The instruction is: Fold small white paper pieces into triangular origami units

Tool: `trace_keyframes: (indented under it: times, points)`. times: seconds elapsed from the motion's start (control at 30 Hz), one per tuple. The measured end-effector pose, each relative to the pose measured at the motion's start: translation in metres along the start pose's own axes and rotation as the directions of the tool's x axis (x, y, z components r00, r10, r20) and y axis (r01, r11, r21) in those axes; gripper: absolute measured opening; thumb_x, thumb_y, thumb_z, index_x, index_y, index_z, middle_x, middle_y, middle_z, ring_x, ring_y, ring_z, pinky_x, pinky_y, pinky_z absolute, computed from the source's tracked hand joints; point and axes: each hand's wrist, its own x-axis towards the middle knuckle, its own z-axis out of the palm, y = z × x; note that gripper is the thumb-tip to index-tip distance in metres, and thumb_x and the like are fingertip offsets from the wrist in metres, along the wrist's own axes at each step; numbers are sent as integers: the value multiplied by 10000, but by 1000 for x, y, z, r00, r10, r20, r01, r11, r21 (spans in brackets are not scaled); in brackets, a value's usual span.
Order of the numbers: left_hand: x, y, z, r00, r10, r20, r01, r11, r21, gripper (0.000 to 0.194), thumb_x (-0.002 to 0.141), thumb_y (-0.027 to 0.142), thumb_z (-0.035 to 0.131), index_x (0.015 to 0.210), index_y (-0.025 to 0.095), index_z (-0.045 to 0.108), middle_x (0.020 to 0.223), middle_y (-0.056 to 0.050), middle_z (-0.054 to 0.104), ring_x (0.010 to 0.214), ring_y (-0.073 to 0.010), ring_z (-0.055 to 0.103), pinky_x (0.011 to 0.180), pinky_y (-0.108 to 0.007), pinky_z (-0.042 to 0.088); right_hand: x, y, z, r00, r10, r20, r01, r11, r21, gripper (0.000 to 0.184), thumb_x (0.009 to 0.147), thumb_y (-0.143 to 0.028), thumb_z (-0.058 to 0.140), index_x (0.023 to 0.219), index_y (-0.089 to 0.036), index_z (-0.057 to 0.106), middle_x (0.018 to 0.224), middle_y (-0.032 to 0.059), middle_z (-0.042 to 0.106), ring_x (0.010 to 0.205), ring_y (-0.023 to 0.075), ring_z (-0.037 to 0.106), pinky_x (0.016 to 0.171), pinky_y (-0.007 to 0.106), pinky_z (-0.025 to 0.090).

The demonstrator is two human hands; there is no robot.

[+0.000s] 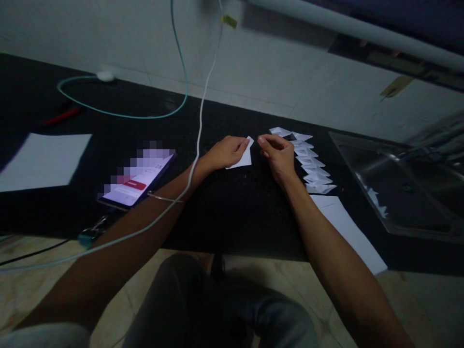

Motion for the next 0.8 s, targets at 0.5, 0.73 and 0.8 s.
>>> trace_keyframes:
  times: [0.5,0.73,0.8]
  points:
    - [2,-10,6,983,184,-27,-186,980,-72,485,1077,415,311,972,153,706,929,-85,737,886,-177,677,827,-299,498,-3,1,3,996,5,91,6,993,-117,349,744,-576,816,901,-264,828,938,34,799,895,218,719,846,425,589]
    - [1,-9,2,984,176,-37,-179,975,-131,520,1064,499,320,902,160,679,897,-77,724,828,-161,652,751,-275,480,-6,-5,6,988,61,144,-57,998,-31,301,715,-536,845,886,-291,811,965,31,783,912,214,700,783,406,582]
    - [1,-7,2,986,165,-16,-165,977,-132,537,1060,522,319,863,164,666,852,-68,709,803,-160,642,731,-271,470,-6,-5,7,990,59,130,-53,998,-46,292,713,-524,846,862,-277,801,929,34,777,898,214,692,780,406,575]
